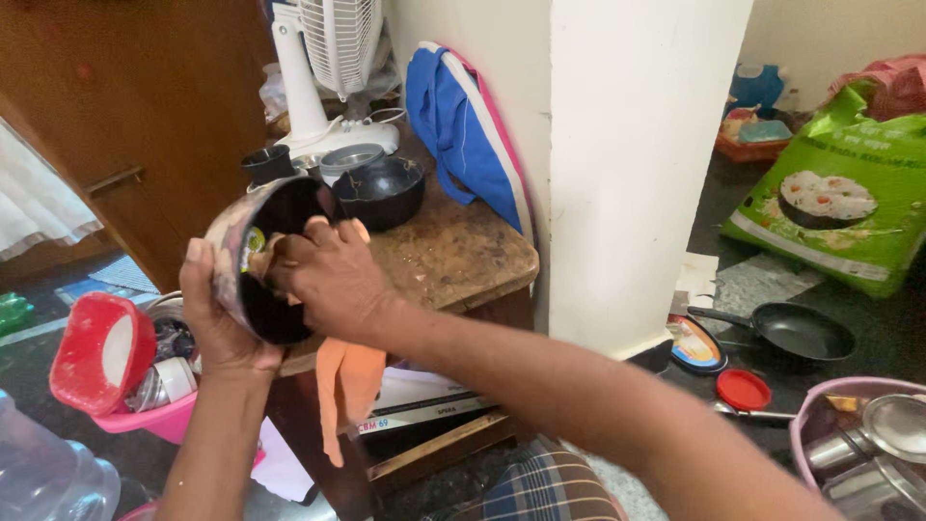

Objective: The person wipes the inside and outside of a black bowl with a floral pattern using an orange cloth. They rotate the bowl to clean all sides and then place it on a wooden table. The person then picks up a second black bowl and wipes it with the same cloth.

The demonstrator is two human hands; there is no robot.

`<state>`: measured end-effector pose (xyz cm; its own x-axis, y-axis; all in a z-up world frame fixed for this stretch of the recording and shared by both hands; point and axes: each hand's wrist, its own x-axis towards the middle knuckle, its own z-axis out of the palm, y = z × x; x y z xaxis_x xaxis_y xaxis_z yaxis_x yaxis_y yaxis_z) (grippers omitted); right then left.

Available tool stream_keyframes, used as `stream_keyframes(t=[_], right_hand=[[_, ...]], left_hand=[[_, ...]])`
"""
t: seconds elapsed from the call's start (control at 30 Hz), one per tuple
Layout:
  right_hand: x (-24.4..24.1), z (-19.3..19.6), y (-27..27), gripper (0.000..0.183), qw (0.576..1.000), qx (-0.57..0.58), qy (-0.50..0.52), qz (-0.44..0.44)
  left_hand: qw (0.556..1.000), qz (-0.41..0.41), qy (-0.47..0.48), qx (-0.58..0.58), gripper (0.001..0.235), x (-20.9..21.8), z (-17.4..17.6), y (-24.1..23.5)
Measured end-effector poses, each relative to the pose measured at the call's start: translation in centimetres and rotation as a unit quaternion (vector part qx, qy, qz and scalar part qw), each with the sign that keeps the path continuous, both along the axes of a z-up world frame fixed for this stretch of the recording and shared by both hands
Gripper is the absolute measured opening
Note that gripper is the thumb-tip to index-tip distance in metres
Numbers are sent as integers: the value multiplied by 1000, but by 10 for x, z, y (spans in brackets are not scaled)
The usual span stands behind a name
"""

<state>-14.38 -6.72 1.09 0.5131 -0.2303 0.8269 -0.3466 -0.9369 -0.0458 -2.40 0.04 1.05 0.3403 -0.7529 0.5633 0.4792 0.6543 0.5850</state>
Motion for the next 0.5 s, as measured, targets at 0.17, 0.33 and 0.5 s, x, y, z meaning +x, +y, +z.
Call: stream_keyframes(t=[0.17,0.33,0.5], right_hand=[[73,-35,-12,36,682,496,-228,487],[51,-32,-4,16,771,365,-169,494],[-16,13,-6,21,994,-87,59,43]], left_hand=[[999,45,-5,18,46,9,-4,8],[1000,0,-21,-22,41,23,-15,0],[998,-15,28,59,57,3,-1,4]])
